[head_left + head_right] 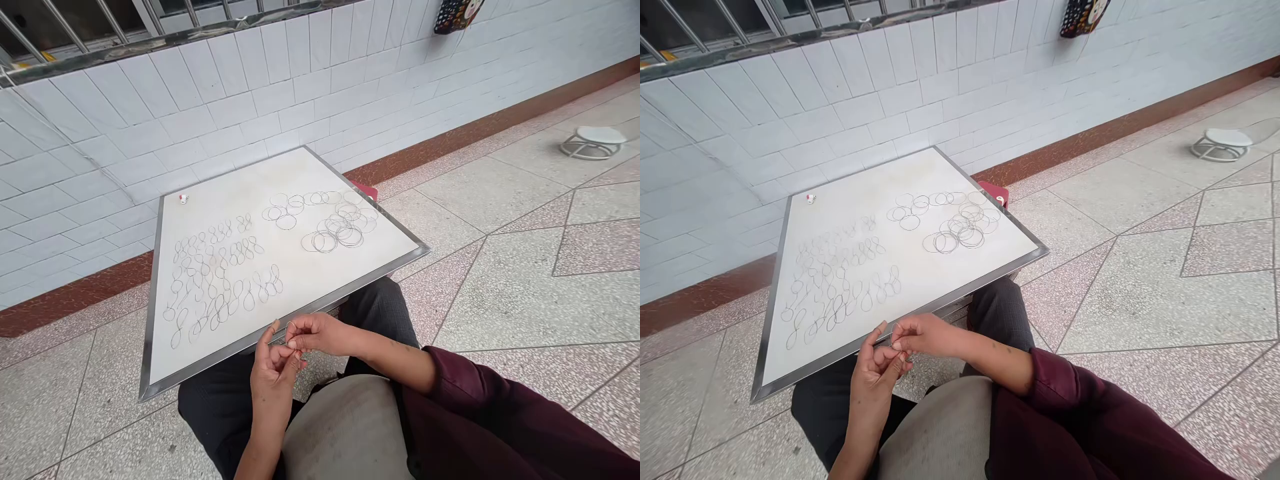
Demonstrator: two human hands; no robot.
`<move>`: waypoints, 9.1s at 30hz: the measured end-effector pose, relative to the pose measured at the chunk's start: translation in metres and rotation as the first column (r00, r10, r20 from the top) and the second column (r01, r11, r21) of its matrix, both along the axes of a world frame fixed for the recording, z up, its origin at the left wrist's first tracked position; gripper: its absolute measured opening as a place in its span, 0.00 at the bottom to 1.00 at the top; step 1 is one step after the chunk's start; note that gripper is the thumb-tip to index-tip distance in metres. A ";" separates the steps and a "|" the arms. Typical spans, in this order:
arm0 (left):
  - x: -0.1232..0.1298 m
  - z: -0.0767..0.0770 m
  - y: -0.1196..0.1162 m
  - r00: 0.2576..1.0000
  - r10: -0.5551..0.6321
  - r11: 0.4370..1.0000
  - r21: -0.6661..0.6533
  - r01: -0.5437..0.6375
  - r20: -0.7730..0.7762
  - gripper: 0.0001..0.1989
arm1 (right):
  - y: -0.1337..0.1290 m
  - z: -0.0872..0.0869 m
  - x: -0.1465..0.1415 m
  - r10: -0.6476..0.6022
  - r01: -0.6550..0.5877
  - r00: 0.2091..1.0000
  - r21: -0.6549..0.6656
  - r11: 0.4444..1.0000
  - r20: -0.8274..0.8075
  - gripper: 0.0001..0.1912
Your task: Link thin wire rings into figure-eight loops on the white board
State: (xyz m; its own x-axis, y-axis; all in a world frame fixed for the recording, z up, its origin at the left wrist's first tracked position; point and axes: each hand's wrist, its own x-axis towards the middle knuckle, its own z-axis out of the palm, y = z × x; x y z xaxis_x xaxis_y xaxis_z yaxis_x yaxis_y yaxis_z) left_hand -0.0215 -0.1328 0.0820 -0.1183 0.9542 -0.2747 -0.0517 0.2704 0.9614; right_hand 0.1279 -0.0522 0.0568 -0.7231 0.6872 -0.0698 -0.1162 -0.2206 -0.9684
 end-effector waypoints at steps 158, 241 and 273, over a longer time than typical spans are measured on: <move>-0.009 -0.011 0.004 0.995 0.102 0.988 0.117 -0.099 -0.021 0.31 | -0.017 -0.022 -0.013 -0.186 0.179 0.983 -0.323 0.929 0.009 0.23; -0.019 -0.020 0.011 0.979 0.200 0.980 0.005 -0.200 0.030 0.34 | -0.018 -0.042 -0.022 -0.481 0.103 0.850 0.827 0.553 0.216 0.05; -0.015 -0.019 0.011 0.967 0.255 0.963 0.090 -0.255 0.015 0.30 | -0.020 -0.033 -0.021 -0.458 0.293 0.883 0.647 0.704 0.099 0.08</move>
State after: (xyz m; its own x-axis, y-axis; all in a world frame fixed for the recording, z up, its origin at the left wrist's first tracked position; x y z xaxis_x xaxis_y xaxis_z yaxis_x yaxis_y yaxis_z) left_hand -0.0362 -0.1222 0.0630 -0.3599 0.9137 -0.1890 -0.1105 0.1594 0.9810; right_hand 0.1072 -0.0718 0.0239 -0.4120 0.8531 0.3201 0.1871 0.4230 -0.8866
